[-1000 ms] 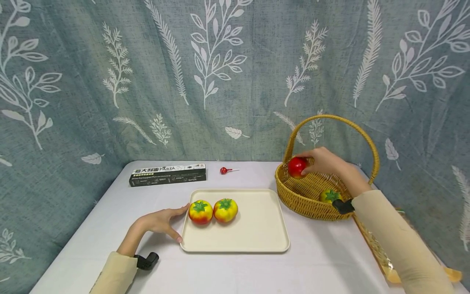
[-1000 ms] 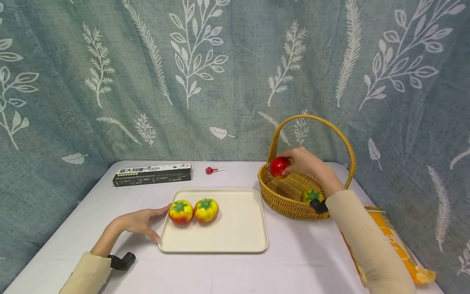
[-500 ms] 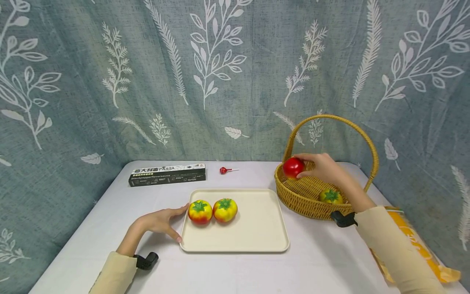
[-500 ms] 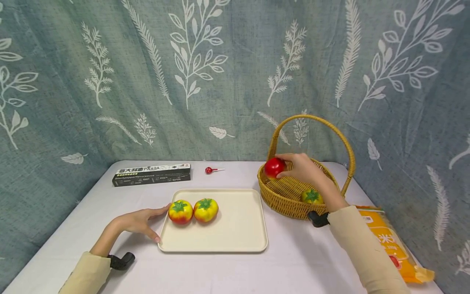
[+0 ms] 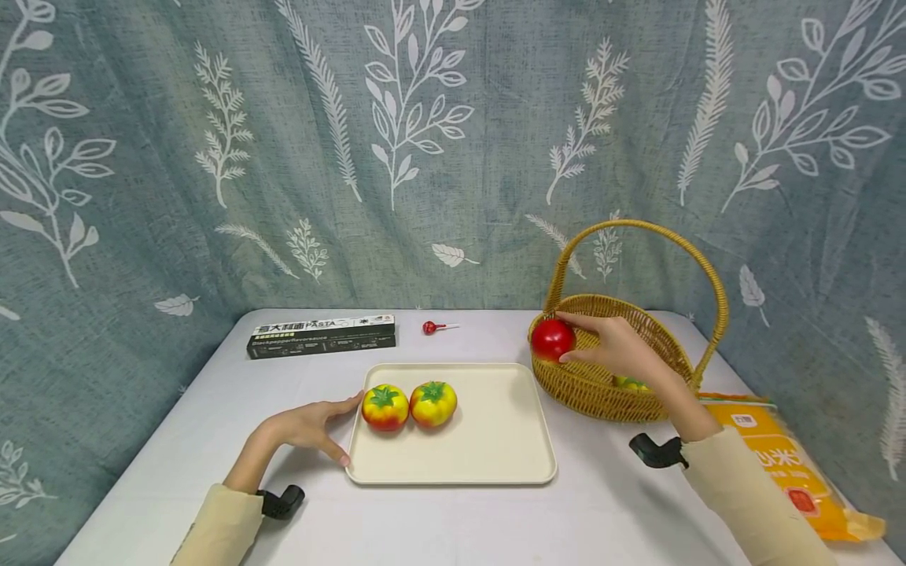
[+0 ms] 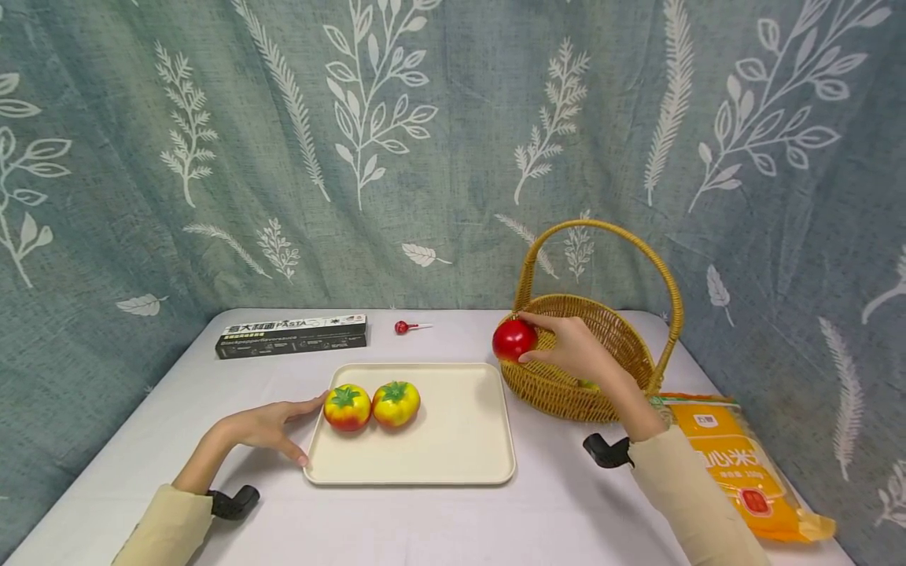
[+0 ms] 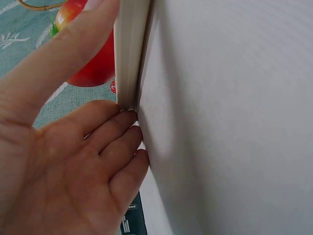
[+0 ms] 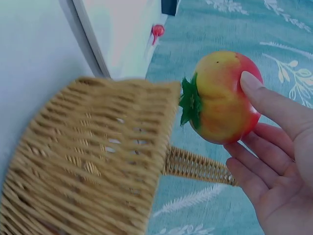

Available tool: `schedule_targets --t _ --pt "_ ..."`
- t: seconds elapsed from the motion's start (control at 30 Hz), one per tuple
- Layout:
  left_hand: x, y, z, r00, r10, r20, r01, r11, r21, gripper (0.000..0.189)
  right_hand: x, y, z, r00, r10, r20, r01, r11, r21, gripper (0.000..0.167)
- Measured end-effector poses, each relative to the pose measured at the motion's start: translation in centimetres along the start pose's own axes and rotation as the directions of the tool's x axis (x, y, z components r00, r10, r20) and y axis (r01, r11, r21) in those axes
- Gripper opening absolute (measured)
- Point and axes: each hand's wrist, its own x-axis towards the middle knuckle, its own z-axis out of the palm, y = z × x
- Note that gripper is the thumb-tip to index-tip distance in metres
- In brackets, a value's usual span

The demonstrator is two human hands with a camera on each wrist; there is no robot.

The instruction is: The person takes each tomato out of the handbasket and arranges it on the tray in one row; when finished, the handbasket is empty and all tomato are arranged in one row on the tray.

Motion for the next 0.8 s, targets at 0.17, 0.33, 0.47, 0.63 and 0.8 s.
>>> schedule_targets --t 0.17,0.33,0.47,0.63,0.8 --pt "-0.1 0.0 0.0 1.000 0.007 -0.001 -0.007 1.000 -0.003 0.111 -0.6 -0.8 1.3 1.000 -0.007 -0.003 0.007 1.000 0.021 0.066" --pt "0.0 -0.1 -0.1 1.000 0.014 -0.002 -0.014 1.000 0.001 0.111 -1.0 -1.3 2.5 0.997 -0.063 -0.035 0.064 0.997 0.047 0.062" --pt "0.0 -0.1 -0.1 1.000 0.020 -0.002 -0.020 1.000 0.001 0.111 -1.2 -1.6 3.3 0.994 -0.096 -0.048 0.098 0.993 0.058 0.061" --pt "0.0 -0.1 -0.1 1.000 0.022 -0.004 -0.022 1.000 0.006 0.111 -1.5 -1.8 4.6 0.991 -0.130 -0.005 0.130 0.988 0.088 0.060" --pt "0.0 -0.1 -0.1 1.000 0.019 -0.007 -0.019 1.000 0.009 0.111 -1.6 -1.7 6.1 0.985 -0.168 0.041 0.164 0.983 0.083 0.057"
